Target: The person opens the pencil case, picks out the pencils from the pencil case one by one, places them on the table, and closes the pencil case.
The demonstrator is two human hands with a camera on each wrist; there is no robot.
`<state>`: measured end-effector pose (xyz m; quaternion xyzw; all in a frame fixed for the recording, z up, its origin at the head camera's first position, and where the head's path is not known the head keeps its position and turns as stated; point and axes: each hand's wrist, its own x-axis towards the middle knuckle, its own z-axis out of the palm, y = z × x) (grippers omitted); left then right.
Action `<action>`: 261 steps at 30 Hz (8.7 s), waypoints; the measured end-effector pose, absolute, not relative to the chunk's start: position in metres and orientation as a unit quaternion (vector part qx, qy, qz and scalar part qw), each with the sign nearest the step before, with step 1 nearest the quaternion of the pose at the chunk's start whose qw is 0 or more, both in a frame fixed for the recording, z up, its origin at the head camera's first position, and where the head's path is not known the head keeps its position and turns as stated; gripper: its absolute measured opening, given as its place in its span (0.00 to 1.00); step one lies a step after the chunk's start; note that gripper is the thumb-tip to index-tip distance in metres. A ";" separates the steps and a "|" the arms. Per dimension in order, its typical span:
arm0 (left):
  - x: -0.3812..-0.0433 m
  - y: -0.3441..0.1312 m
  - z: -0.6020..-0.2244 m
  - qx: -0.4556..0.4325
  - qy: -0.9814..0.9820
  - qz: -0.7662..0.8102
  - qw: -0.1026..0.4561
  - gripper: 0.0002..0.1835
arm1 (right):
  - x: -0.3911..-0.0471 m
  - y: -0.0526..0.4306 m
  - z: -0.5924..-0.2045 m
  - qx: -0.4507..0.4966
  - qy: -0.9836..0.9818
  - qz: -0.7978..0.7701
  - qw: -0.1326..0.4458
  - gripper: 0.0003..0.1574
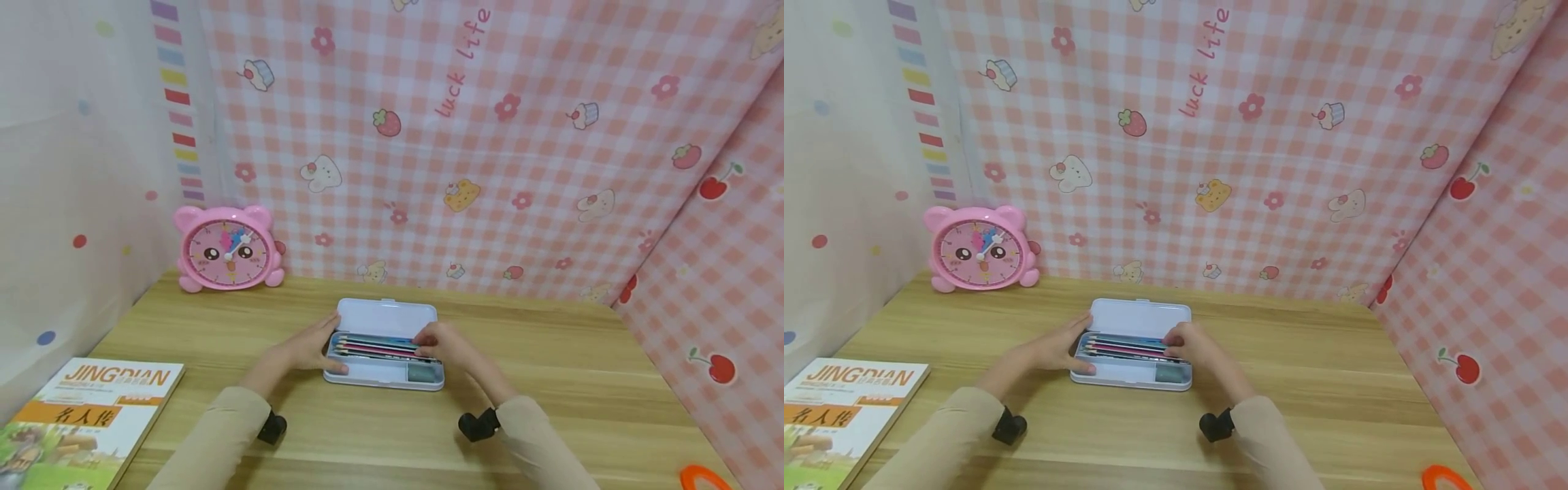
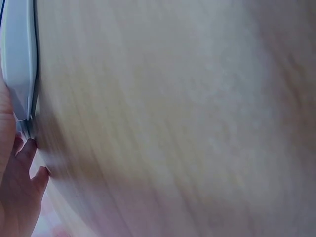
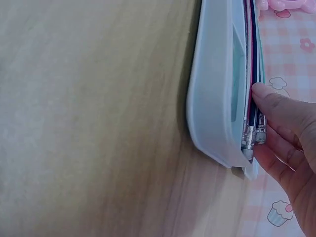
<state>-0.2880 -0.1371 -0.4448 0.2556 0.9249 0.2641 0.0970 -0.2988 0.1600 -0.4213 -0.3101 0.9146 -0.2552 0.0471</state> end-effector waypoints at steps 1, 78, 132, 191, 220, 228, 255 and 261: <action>-0.288 -0.137 -0.444 0.255 0.925 0.263 0.098 0.58 | -0.298 0.160 -0.420 -0.308 0.916 -0.254 0.052 0.10; -0.289 -0.139 -0.444 0.252 0.922 0.271 0.118 0.59 | -0.328 0.321 -0.438 -0.260 0.946 -0.173 -0.082 0.05; -0.287 -0.138 -0.443 0.248 0.921 0.276 0.119 0.59 | -0.297 0.158 -0.424 -0.367 0.907 -0.204 0.041 0.11; -0.288 -0.142 -0.440 0.251 0.923 0.268 0.117 0.58 | -0.301 0.310 -0.438 -0.261 0.945 -0.122 -0.153 0.02; -0.287 -0.137 -0.440 0.247 0.921 0.275 0.125 0.59 | -0.309 0.286 -0.413 -0.233 0.956 -0.152 -0.093 0.12; -0.287 -0.138 -0.442 0.247 0.921 0.275 0.121 0.58 | -0.302 0.225 -0.400 -0.296 0.931 -0.205 -0.056 0.12; -0.285 -0.136 -0.438 0.254 0.919 0.278 0.113 0.57 | -0.298 0.158 -0.411 -0.347 0.912 -0.191 0.109 0.08; -0.283 -0.136 -0.435 0.257 0.917 0.286 0.111 0.56 | -0.298 0.157 -0.411 -0.362 0.905 -0.193 0.111 0.06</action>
